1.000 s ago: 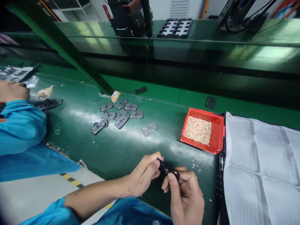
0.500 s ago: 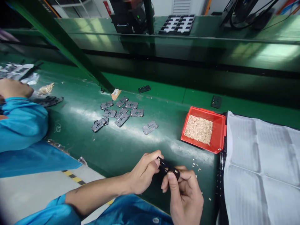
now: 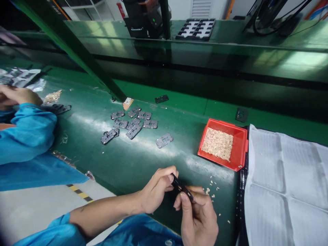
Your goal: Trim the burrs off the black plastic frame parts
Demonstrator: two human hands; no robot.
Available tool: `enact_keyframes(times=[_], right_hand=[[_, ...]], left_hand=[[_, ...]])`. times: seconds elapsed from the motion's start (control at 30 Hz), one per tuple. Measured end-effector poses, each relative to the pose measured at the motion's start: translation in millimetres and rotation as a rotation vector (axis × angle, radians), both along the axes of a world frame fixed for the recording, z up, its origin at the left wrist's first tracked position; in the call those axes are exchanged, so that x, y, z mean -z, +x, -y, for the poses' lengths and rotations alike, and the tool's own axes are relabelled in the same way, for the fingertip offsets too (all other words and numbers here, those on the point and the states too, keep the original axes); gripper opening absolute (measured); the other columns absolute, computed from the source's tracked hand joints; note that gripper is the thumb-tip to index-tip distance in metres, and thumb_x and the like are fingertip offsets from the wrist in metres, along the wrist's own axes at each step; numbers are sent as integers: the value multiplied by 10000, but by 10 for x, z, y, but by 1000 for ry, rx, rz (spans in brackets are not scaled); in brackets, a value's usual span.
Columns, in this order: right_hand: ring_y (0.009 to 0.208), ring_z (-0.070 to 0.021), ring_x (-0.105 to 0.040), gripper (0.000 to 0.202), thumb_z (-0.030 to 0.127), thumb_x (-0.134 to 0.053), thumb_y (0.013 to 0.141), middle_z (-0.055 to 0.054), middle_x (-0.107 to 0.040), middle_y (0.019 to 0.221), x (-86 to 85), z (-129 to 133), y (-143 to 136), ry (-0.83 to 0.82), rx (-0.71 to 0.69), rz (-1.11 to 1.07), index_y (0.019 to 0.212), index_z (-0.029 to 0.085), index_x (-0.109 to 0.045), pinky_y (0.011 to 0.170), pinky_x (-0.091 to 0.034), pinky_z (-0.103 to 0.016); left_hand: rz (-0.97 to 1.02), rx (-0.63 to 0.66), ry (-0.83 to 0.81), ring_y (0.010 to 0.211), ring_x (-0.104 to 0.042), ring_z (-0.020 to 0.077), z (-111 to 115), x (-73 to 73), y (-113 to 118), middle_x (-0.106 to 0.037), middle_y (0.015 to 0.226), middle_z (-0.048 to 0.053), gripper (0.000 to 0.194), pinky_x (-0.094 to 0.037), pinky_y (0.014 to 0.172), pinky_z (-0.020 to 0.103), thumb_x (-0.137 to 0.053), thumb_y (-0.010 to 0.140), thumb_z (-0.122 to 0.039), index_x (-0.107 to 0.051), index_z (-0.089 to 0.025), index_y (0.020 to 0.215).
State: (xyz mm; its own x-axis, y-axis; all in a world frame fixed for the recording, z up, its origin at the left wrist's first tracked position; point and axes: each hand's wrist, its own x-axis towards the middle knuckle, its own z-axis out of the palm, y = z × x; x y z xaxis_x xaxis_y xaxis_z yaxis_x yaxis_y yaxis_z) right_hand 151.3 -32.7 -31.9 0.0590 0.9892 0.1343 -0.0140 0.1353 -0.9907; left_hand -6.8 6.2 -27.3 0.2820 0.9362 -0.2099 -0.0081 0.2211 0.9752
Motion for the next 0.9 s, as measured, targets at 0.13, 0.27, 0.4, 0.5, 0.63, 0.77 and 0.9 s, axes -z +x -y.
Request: enact_keyframes(times=[0.13, 0.27, 0.4, 0.5, 0.63, 0.77, 0.9], right_hand=[[639, -129, -694, 179, 65, -652, 1037, 15, -668, 808, 27, 14, -32, 40, 3, -4, 998, 235, -614, 577, -614, -251], [645, -128, -695, 178, 67, -650, 1040, 13, -667, 820, 29, 13, -37, 36, -5, -17, 994, 235, -610, 584, -613, -252], [616, -123, -697, 175, 89, -645, 1052, 19, -667, 796, 21, 15, -23, -4, -8, -14, 974, 236, -588, 576, -600, -238], [577, -115, -686, 166, 124, -657, 1058, 25, -671, 774, 7, 14, -10, -34, -8, -35, 965, 235, -578, 566, -593, -229], [545, -112, -677, 190, 173, -682, 1059, 30, -672, 742, -3, 16, 17, -90, -4, -53, 924, 232, -563, 552, -581, -221], [527, -101, -664, 205, 201, -682, 1066, 44, -670, 699, 4, 22, 56, -147, -6, -35, 912, 234, -551, 565, -581, -205], [542, -119, -685, 114, 218, -701, 1053, 40, -699, 696, 14, 35, 109, -171, -7, 38, 1011, 238, -596, 563, -598, -213]], left_hand=[[16, -18, 9, 588, -345, 128, 4, 18, 7, -392, 638, -40, 306, -283, 581, 281, -375, 1037, -297, -364, -232, 738], [2, -34, 43, 581, -351, 132, 1, 16, 10, -395, 617, -42, 304, -292, 602, 295, -375, 1030, -277, -368, -231, 729], [-32, -14, 71, 584, -362, 135, -2, -17, 1, -380, 617, -47, 315, -307, 623, 302, -358, 1050, -287, -360, -233, 740], [-65, 3, 100, 587, -356, 135, 2, -43, -14, -375, 630, -49, 314, -305, 617, 303, -351, 1059, -291, -353, -236, 750], [-136, 33, 127, 572, -357, 132, -1, -86, -32, -352, 626, -57, 294, -293, 604, 302, -354, 1054, -287, -355, -239, 764], [-191, 83, 124, 555, -349, 132, -15, -139, -59, -348, 607, -70, 230, -289, 605, 303, -379, 1024, -219, -367, -242, 796], [-149, 173, 101, 583, -416, 139, -9, -208, -89, -458, 642, -57, 226, -332, 630, 296, -346, 1060, -228, -403, -238, 842]])
